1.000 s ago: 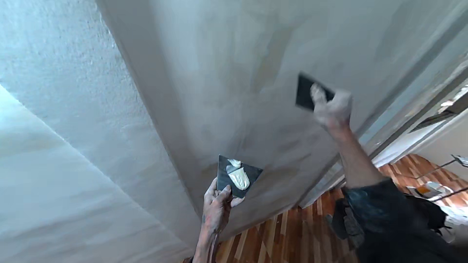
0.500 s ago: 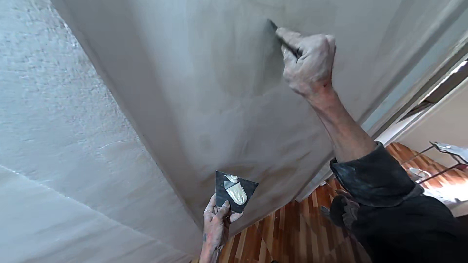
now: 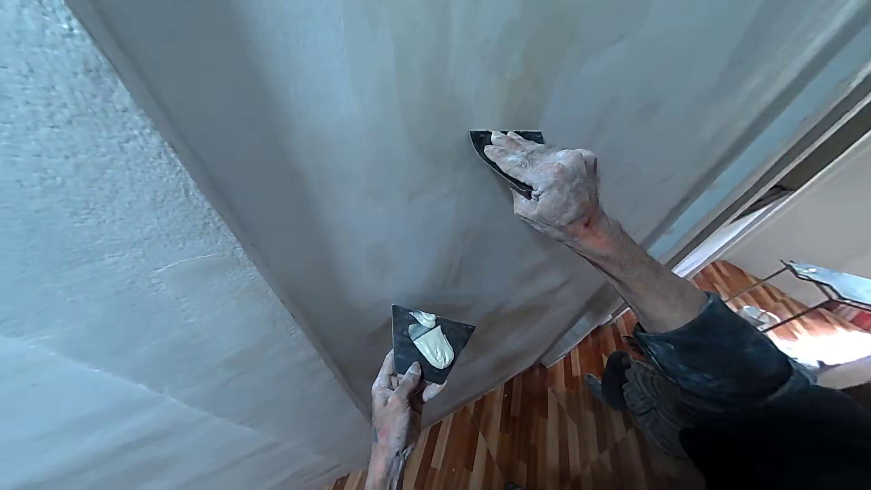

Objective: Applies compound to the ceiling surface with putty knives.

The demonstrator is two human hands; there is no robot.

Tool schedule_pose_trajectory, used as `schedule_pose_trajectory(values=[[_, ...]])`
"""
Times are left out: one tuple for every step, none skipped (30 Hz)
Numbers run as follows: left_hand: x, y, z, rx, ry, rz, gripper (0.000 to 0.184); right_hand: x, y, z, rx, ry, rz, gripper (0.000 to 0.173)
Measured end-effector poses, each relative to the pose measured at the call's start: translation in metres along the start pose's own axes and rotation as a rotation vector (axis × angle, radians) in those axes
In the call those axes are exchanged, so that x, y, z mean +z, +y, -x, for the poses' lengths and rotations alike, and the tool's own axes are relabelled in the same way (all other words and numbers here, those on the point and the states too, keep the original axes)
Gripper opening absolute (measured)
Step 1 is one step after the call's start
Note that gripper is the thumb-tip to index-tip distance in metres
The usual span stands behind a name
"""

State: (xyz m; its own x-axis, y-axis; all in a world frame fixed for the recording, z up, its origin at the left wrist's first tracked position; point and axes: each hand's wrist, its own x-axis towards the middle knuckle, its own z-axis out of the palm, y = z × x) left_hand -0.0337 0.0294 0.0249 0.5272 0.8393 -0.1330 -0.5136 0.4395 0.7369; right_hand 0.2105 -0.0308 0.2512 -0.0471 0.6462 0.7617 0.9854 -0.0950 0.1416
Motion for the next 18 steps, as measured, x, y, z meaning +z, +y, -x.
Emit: schedule_pose_trajectory(values=[[0.001, 0.002, 0.004, 0.013, 0.005, 0.001, 0.04, 0.001, 0.0, 0.001, 0.006, -0.02, -0.006, 0.047], [0.002, 0.005, 0.008, 0.025, 0.01, 0.004, 0.039, 0.001, -0.001, 0.002, 0.007, -0.044, -0.004, 0.047], [0.002, 0.007, 0.013, 0.036, 0.013, 0.006, 0.038, 0.004, 0.001, 0.004, -0.001, -0.049, -0.005, 0.047], [0.003, 0.008, 0.018, 0.046, 0.018, 0.007, 0.036, 0.012, 0.007, 0.005, -0.025, -0.018, -0.002, 0.045], [0.004, 0.01, 0.023, 0.056, 0.023, 0.007, 0.033, 0.025, 0.016, 0.004, -0.064, 0.055, 0.001, 0.045], [0.004, 0.011, 0.028, 0.062, 0.024, 0.009, 0.031, 0.033, 0.021, 0.005, -0.08, 0.082, -0.008, 0.046], [0.005, 0.012, 0.034, 0.068, 0.02, 0.016, 0.03, 0.037, 0.022, 0.008, -0.083, 0.083, -0.009, 0.046], [0.006, 0.012, 0.04, 0.07, 0.013, 0.022, 0.03, 0.038, 0.022, 0.011, -0.069, 0.06, -0.015, 0.046], [0.009, 0.012, 0.046, 0.071, 0.007, 0.033, 0.03, 0.037, 0.022, 0.016, -0.037, 0.025, -0.04, 0.046], [0.012, 0.012, 0.054, 0.069, 0.003, 0.045, 0.031, 0.035, 0.021, 0.024, 0.005, 0.001, -0.095, 0.045], [0.013, 0.012, 0.062, 0.065, -0.006, 0.052, 0.032, 0.034, 0.019, 0.036, 0.068, -0.007, -0.184, 0.041], [0.015, 0.014, 0.069, 0.064, -0.02, 0.055, 0.032, 0.031, 0.014, 0.049, 0.159, 0.014, -0.326, 0.035], [0.019, 0.016, 0.074, 0.06, -0.038, 0.061, 0.033, 0.022, 0.006, 0.062, 0.265, 0.036, -0.523, 0.03], [0.024, 0.017, 0.079, 0.045, -0.054, 0.064, 0.033, 0.012, -0.004, 0.079, 0.377, 0.045, -0.757, 0.028], [0.03, 0.018, 0.085, 0.02, -0.073, 0.07, 0.032, 0.007, -0.015, 0.094, 0.477, 0.057, -0.962, 0.027], [0.035, 0.019, 0.088, -0.004, -0.095, 0.074, 0.032, 0.007, -0.024, 0.105, 0.542, 0.075, -1.128, 0.025], [0.041, 0.021, 0.091, -0.024, -0.114, 0.079, 0.032, 0.009, -0.033, 0.113, 0.58, 0.095, -1.263, 0.024], [0.046, 0.022, 0.093, -0.036, -0.132, 0.083, 0.031, 0.014, -0.041, 0.12, 0.602, 0.121, -1.363, 0.022]])
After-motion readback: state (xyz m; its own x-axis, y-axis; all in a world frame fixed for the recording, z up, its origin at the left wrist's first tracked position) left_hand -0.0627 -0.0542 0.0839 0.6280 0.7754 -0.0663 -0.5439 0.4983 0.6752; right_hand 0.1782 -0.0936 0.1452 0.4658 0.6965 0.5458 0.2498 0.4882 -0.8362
